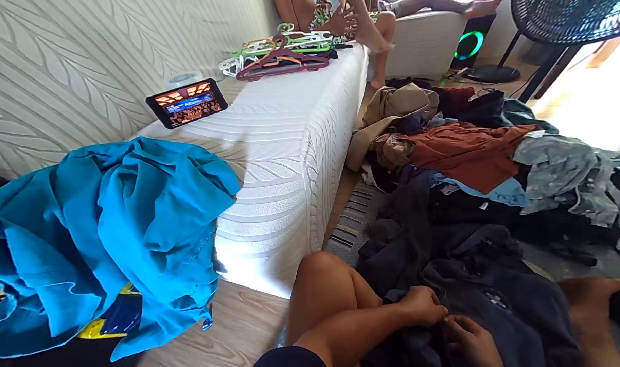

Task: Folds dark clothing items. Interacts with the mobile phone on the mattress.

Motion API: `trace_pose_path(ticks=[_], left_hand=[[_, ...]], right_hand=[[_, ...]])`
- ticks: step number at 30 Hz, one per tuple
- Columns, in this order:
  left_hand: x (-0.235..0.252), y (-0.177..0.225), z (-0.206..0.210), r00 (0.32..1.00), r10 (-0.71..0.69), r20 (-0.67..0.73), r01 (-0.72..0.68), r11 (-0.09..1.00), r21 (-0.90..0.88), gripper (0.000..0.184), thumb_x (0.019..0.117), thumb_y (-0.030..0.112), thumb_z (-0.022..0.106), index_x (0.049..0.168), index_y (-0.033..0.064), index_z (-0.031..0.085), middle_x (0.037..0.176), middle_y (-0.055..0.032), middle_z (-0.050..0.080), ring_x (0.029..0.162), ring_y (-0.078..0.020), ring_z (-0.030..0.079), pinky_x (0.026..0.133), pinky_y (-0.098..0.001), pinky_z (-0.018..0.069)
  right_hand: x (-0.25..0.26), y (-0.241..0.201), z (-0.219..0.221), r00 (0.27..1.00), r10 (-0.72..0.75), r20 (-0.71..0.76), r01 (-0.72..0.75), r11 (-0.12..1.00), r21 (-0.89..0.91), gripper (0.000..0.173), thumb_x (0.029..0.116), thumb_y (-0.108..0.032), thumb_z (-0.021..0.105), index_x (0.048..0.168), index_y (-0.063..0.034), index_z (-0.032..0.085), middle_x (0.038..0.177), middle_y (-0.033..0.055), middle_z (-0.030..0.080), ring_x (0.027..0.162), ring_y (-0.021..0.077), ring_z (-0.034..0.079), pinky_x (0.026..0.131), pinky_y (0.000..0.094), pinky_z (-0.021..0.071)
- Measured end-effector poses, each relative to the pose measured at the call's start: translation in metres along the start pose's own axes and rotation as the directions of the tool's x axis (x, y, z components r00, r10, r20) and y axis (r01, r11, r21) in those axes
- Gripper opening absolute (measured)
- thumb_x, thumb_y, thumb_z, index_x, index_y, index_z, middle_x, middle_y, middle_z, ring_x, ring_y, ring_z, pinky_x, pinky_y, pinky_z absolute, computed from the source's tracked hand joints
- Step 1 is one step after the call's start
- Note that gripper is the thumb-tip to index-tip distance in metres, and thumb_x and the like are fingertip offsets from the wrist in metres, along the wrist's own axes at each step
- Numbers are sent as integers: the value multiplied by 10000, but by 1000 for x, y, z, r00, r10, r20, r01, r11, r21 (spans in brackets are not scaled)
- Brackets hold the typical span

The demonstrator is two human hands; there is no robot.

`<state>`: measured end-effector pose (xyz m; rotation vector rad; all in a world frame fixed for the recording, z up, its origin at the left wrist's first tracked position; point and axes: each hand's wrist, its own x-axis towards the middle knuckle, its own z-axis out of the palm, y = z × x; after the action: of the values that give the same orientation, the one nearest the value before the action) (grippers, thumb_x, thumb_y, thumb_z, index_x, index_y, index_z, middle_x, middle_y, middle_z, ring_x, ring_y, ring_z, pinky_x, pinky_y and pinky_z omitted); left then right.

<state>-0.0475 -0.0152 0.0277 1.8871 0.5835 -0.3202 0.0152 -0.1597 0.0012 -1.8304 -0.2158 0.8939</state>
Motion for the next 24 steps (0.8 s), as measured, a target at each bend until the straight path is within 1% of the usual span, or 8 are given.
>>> trace_pose_path(ticks=[3,10,12,14,17,20,23,24], left_hand=[[-1,1,1,999,37,-12,-37,999,8,339,1055,187,554,1168,-124,627,1148,-301,645,1103,-390,636,986,-536,488],[-5,5,5,998,-1,-61,-8,990,-143,379,1059,226,566,1226,-113,599,1185,-288,634,1091,-362,642,979,-504,505],[-7,7,7,997,-6,-80,-12,974,-224,395,1049,202,589,1284,-113,560,1187,-286,630,1056,-353,650,955,-495,519],[-8,7,9,994,23,-107,-55,951,-305,449,1018,138,632,1378,-75,470,1168,-264,643,995,-318,667,901,-467,550],[-7,6,7,993,75,-95,-102,942,-319,526,1002,101,649,1442,-40,398,1136,-248,652,938,-295,672,852,-449,560],[-10,7,4,989,135,-60,-146,951,-272,497,1005,79,637,1429,-52,414,1133,-251,652,923,-292,678,842,-440,565],[-11,13,1,983,150,-109,-177,931,-319,452,1001,64,637,1389,-70,450,1133,-246,642,902,-281,669,824,-426,565],[-11,17,-2,976,149,-156,-196,913,-358,452,991,60,648,1378,-77,459,1122,-238,641,890,-271,667,815,-420,569]], right_hand=[[-2,-1,0,999,-26,-19,27,999,23,107,1010,-48,584,1011,58,596,763,98,652,576,145,650,549,322,577],[-1,0,0,958,-269,-97,248,950,-190,197,965,-98,553,988,82,628,744,91,605,634,139,579,618,363,514],[-2,1,2,956,-273,-111,266,961,-73,170,973,-84,505,960,53,604,685,5,556,576,53,539,571,266,493],[-2,-1,4,977,-180,-114,196,969,150,171,1010,-78,445,906,-31,571,616,-79,534,503,-9,505,498,182,458],[-3,-4,4,994,-58,-94,86,936,342,252,1036,-90,416,835,-105,567,588,-97,532,467,-10,473,453,167,411],[-2,-4,3,995,-9,-95,47,912,408,268,1041,-86,417,822,-112,568,570,-86,532,448,1,463,435,170,403],[-10,-11,2,965,-194,-176,214,971,108,179,1041,-107,474,951,-10,594,666,-52,550,555,-13,520,549,172,470],[-18,-19,1,938,-292,-185,284,956,-67,218,1044,-128,520,1030,68,615,764,32,578,665,40,547,659,228,490]])
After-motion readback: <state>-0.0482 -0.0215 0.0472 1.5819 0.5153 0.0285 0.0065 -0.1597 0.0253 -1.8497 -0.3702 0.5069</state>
